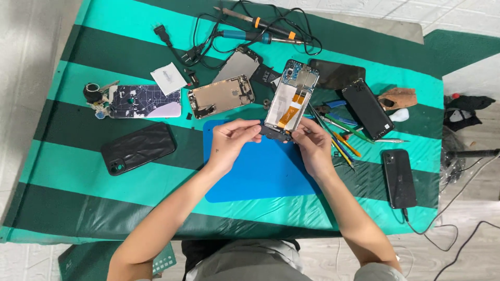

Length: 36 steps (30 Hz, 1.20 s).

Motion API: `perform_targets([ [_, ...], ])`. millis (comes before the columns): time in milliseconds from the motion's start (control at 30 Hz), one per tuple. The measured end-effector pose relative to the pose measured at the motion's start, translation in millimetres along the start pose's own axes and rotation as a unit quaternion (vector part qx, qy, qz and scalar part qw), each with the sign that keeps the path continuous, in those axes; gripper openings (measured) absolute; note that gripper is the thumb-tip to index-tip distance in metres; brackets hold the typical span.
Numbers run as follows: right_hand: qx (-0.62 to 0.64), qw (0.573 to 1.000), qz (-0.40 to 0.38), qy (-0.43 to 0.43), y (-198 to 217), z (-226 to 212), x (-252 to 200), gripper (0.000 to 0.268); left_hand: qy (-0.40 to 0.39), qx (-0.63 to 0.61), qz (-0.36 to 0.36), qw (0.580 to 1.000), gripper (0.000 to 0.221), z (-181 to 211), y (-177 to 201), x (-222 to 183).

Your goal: Repairing a mobile phone by assembling internal components and connecting ribbon cables on a repair bench.

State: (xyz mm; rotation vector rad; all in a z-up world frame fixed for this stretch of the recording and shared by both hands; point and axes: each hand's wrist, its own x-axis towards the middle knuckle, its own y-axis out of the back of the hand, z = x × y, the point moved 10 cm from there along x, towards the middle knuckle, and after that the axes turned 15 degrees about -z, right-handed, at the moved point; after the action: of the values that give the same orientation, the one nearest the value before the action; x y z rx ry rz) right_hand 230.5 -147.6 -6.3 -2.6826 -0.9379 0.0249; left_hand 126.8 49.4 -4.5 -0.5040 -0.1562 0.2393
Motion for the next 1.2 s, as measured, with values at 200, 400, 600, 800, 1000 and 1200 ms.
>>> perform_targets([
  [200,0.043,0.999,-0.022,-0.005,-22,-8,0,0.038,-0.024,0.053,0.010,0.998,0.015,19,-8,-3],
  [400,0.082,0.996,-0.038,-0.008,-18,5,-2,0.040,-0.048,0.129,0.037,0.990,0.014,30,-6,-10],
  [600,0.103,0.994,-0.033,-0.011,-13,7,-2,0.039,-0.041,0.106,0.042,0.993,0.015,20,-2,-8],
  [800,0.095,0.995,-0.040,-0.013,-10,14,-2,0.040,-0.051,0.158,0.042,0.985,0.013,25,-8,-12],
  [1000,0.097,0.994,-0.052,-0.012,-1,28,-3,0.040,-0.139,0.346,0.023,0.927,0.013,62,-29,-17],
  [1200,0.103,0.993,-0.056,-0.008,-14,12,-2,0.039,-0.203,0.381,0.014,0.902,0.016,74,-34,-19],
])
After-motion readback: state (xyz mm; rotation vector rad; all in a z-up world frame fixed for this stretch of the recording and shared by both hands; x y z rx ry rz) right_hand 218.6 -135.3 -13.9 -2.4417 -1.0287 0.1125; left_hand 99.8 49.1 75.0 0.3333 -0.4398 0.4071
